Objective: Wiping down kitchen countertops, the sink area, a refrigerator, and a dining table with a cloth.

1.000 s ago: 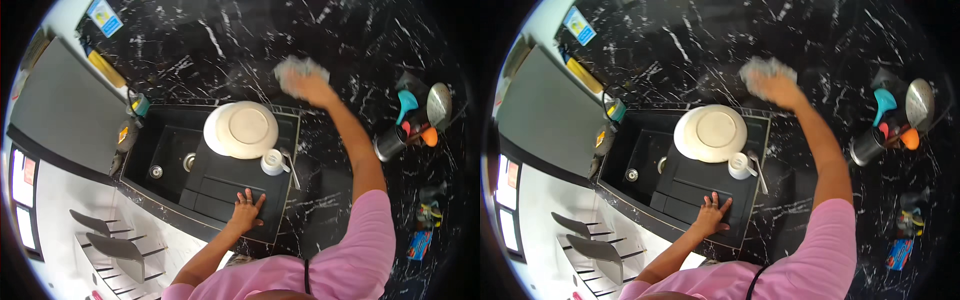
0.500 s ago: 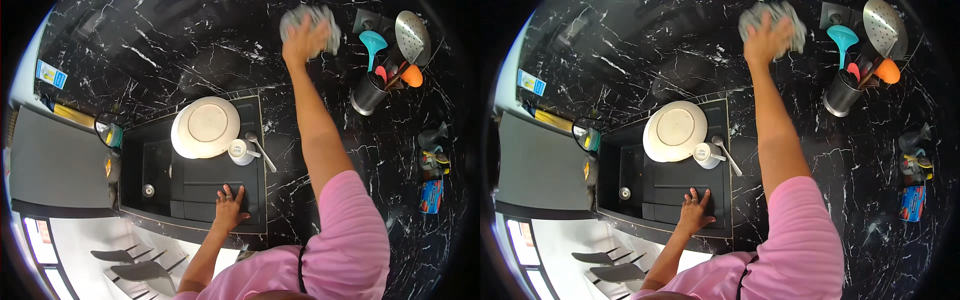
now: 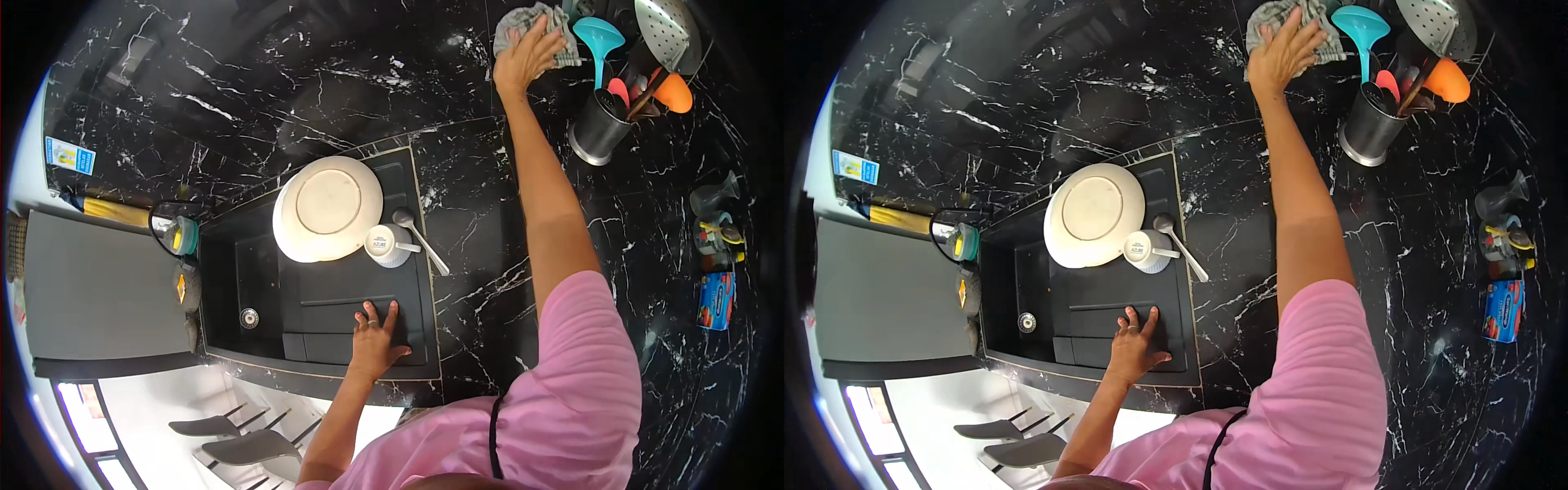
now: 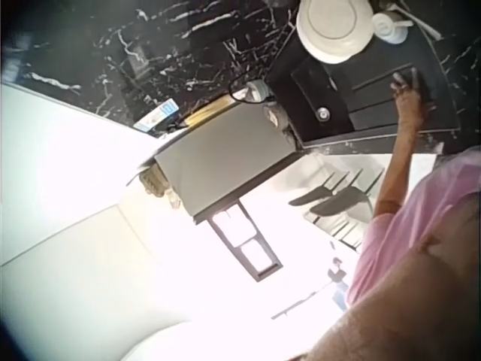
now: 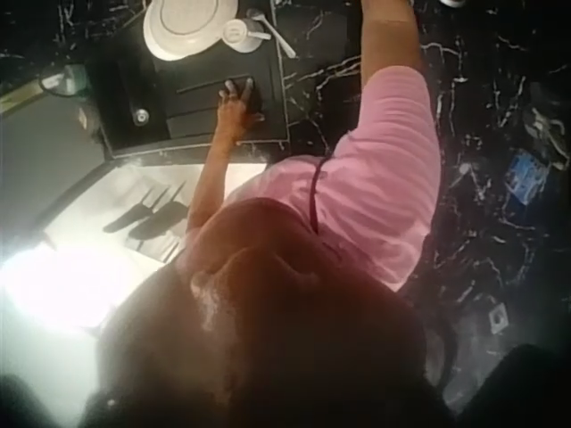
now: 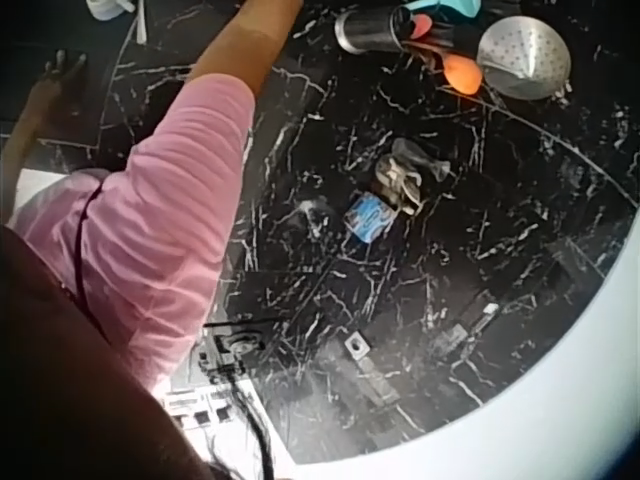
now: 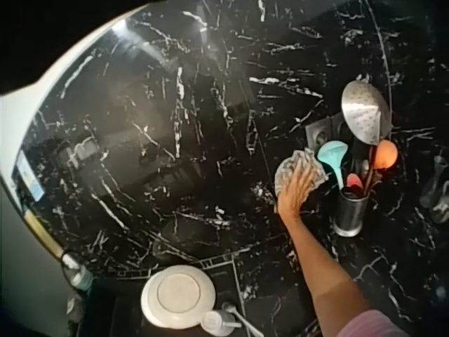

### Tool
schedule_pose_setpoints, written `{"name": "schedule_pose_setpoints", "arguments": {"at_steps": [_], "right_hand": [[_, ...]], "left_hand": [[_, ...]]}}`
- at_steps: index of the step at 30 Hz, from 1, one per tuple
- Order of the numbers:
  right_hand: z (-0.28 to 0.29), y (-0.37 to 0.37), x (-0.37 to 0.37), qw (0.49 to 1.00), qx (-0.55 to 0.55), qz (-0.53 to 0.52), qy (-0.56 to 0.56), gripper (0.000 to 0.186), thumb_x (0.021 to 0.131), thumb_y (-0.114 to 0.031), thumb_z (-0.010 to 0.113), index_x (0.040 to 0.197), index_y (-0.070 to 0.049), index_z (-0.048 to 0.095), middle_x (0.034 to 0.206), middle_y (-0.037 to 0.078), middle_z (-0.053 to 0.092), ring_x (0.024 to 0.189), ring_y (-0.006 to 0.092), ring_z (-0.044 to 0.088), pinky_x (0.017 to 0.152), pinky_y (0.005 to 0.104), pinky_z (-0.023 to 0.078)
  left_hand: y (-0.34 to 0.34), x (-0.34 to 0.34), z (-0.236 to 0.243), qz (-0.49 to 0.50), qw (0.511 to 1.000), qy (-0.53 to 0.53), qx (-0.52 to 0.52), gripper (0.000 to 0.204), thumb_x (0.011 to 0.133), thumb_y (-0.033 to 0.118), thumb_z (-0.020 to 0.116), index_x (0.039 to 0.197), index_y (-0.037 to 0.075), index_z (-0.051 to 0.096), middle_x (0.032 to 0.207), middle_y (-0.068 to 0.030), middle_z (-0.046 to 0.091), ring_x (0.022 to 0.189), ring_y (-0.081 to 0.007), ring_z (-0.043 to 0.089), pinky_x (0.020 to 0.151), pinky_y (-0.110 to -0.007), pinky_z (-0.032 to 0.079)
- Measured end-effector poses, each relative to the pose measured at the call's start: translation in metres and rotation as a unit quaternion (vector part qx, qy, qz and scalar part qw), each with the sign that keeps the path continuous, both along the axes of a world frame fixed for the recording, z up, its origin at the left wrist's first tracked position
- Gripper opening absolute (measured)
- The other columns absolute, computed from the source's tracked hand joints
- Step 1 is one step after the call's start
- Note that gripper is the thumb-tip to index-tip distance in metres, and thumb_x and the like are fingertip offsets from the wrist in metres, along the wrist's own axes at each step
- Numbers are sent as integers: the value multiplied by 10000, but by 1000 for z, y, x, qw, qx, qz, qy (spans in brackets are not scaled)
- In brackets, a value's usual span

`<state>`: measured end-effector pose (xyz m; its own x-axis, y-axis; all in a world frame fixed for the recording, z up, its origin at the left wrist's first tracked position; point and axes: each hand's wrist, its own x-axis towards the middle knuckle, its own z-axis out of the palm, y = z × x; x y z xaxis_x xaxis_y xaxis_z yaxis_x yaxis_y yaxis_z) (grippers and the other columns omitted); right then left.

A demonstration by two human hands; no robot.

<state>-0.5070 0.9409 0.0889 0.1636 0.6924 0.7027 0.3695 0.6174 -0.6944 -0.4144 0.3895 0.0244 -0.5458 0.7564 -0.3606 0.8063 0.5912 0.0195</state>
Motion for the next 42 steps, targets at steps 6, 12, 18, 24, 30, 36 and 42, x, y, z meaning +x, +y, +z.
{"name": "schedule_pose_setpoints", "arguments": {"at_steps": [6, 12, 18, 24, 30, 36, 42], "right_hand": [[-70, 53, 29, 990, -56, -89, 95, 605, 1010, -330, 445, 1504, -38, 255, 1491, 347, 217, 1380, 547, 203, 1073, 673, 236], [-102, 107, 52, 957, -252, -68, 127, 649, 972, -255, 418, 1521, 3, 186, 1490, 375, 215, 1377, 535, 244, 1132, 601, 224], [-114, -49, -31, 985, -142, 23, 100, 780, 951, -366, 521, 1544, -35, 136, 1538, 383, 80, 1444, 530, 69, 1163, 617, 108], [64, -93, -22, 948, 207, 153, -185, 478, 943, -302, 577, 1399, -193, 484, 1524, 191, 320, 1379, 476, 292, 1107, 595, 275], [102, -33, -20, 965, 224, 32, -134, 550, 916, -232, 633, 1433, -223, 447, 1598, 119, 188, 1457, 435, 141, 1056, 700, 206], [-20, -23, 9, 963, 192, 138, -126, 513, 910, -243, 649, 1393, -201, 483, 1533, 131, 320, 1377, 441, 293, 1057, 593, 277], [-23, -97, 89, 725, -67, 574, -375, 409, 931, -330, 608, 1330, -242, 597, 1335, 114, 553, 1259, 332, 506, 1044, 452, 411]], "left_hand": [[6, 1, 0, -6, 1000, -4, -11, 1120, 608, 509, 854, 1528, 189, 302, 1426, -428, 323, 1201, -580, 471, 969, -523, 462], [4, 0, 3, -9, 1000, 3, -19, 1124, 607, 511, 856, 1526, 176, 303, 1418, -431, 331, 1199, -580, 475, 981, -514, 457], [17, -3, 3, -7, 999, -10, -48, 1131, 599, 508, 864, 1523, 171, 306, 1415, -431, 337, 1201, -581, 479, 996, -509, 453], [6, -2, 3, 14, 999, -22, -38, 1137, 593, 502, 870, 1524, 181, 302, 1414, -429, 340, 1202, -578, 480, 997, -512, 454], [11, -1, 4, 17, 999, -21, -38, 1148, 579, 492, 879, 1524, 189, 303, 1417, -426, 340, 1206, -574, 479, 998, -513, 456], [10, 1, 5, 10, 1000, -3, -10, 1171, 548, 486, 891, 1524, 203, 309, 1412, -413, 361, 1209, -564, 490, 981, -489, 481], [10, -8, 3, 20, 1000, -10, -11, 1169, 548, 477, 895, 1523, 202, 310, 1417, -424, 343, 1214, -580, 477, 989, -496, 476]]}}
